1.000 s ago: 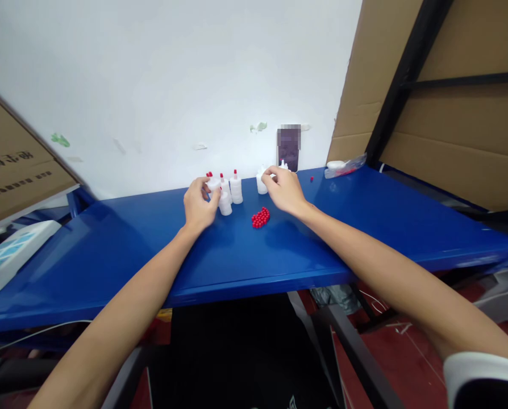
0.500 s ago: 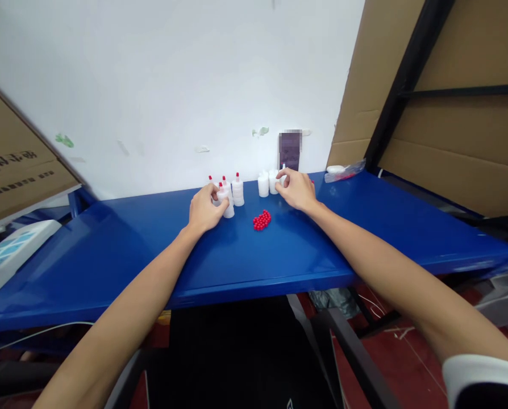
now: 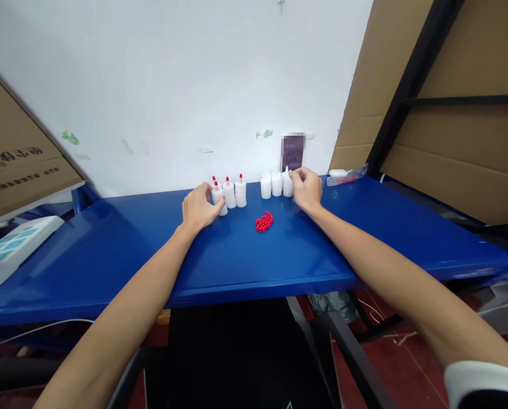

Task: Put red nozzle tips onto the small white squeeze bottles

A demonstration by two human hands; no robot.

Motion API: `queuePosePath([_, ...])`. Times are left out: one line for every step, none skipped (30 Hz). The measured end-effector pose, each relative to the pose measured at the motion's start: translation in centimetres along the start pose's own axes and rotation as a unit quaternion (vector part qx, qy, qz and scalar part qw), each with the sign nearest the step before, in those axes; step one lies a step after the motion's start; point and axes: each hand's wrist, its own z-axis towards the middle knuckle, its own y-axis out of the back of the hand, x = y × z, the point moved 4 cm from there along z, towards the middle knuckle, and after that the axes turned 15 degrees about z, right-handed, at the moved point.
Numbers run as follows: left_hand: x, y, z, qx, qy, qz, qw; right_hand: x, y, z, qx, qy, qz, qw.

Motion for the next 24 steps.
queuePosePath([0.1,-0.1,0.0,0.001,0.005,-0.002,1.000,-0.1,-0.1,0.0,0.006,0.001,0.007,1.000])
queuePosePath([0.2,-0.1,0.1,0.001,0.009,-0.004,1.000,-0.1,-0.2,0.0,0.013,0.003,0.013,1.000])
queuePosePath([0.3,-0.1,0.1,-0.001,0.011,-0.007,1.000,-0.2,-0.3,-0.1,0.023,0.005,0.017,1.000])
queuePosePath([0.3,-0.1,0.1,-0.003,0.013,-0.011,1.000,-0.2,-0.4,-0.1,0.035,0.006,0.019,0.999])
queuePosePath([0.3,-0.1,0.2,-0.005,0.014,-0.014,1.000,-0.3,-0.5,-0.2,0.046,0.004,0.015,0.999])
queuePosePath([0.3,-0.1,0.2,-0.007,0.014,-0.017,1.000,-0.4,-0.6,-0.2,0.054,0.000,0.007,0.999])
queuePosePath([0.3,0.0,0.2,-0.009,0.015,-0.020,1.000,-0.6,-0.6,-0.2,0.062,-0.006,-0.002,0.998])
queuePosePath([0.3,0.0,0.1,-0.011,0.017,-0.022,1.000,-0.8,-0.7,-0.2,0.068,-0.012,-0.011,0.998])
queuePosePath([0.3,0.1,0.1,-0.014,0.020,-0.025,0.999,-1.0,-0.7,-0.2,0.073,-0.018,-0.019,0.997])
queuePosePath([0.3,0.1,0.0,-0.017,0.024,-0.028,0.999,-1.3,-0.7,-0.1,0.076,-0.022,-0.024,0.997])
queuePosePath([0.4,0.2,-0.1,-0.019,0.029,-0.032,0.999,-1.5,-0.8,-0.1,0.077,-0.026,-0.027,0.996])
queuePosePath([0.5,0.2,-0.1,-0.021,0.034,-0.038,0.998,-1.7,-0.8,0.0,0.078,-0.029,-0.027,0.996])
queuePosePath([0.7,0.1,-0.1,-0.023,0.038,-0.046,0.998,-1.9,-0.8,0.1,0.079,-0.031,-0.027,0.996])
queuePosePath([0.8,0.1,-0.1,-0.026,0.041,-0.055,0.997,-2.0,-0.8,0.1,0.082,-0.035,-0.027,0.996])
queuePosePath([1.0,0.0,0.0,-0.032,0.044,-0.066,0.996,-2.1,-0.9,0.2,0.086,-0.040,-0.028,0.995])
queuePosePath([1.2,0.0,0.2,-0.042,0.048,-0.078,0.995,-2.2,-0.9,0.2,0.090,-0.047,-0.030,0.994])
queuePosePath([1.3,0.2,0.4,-0.059,0.054,-0.090,0.993,-2.2,-0.9,0.2,0.093,-0.053,-0.032,0.994])
queuePosePath([1.3,0.5,0.6,-0.080,0.061,-0.105,0.989,-2.1,-0.9,0.2,0.095,-0.056,-0.035,0.993])
queuePosePath([1.1,1.0,0.7,-0.104,0.068,-0.124,0.985,-2.0,-0.9,0.2,0.094,-0.058,-0.036,0.993])
queuePosePath([0.6,1.7,0.7,-0.128,0.073,-0.147,0.978,-1.9,-0.9,0.2,0.092,-0.056,-0.037,0.994])
queuePosePath([0.0,2.6,0.4,-0.146,0.071,-0.178,0.970,-1.7,-0.9,0.2,0.089,-0.052,-0.036,0.994])
queuePosePath([-0.9,3.7,-0.3,-0.160,0.063,-0.216,0.961,-1.6,-0.8,0.2,0.087,-0.048,-0.036,0.994])
queuePosePath([-1.9,4.9,-1.3,-0.167,0.052,-0.260,0.950,-1.4,-0.8,0.2,0.087,-0.044,-0.037,0.995])
queuePosePath([-2.8,6.1,-2.8,-0.157,0.039,-0.304,0.939,-1.3,-0.8,0.2,0.087,-0.039,-0.038,0.995])
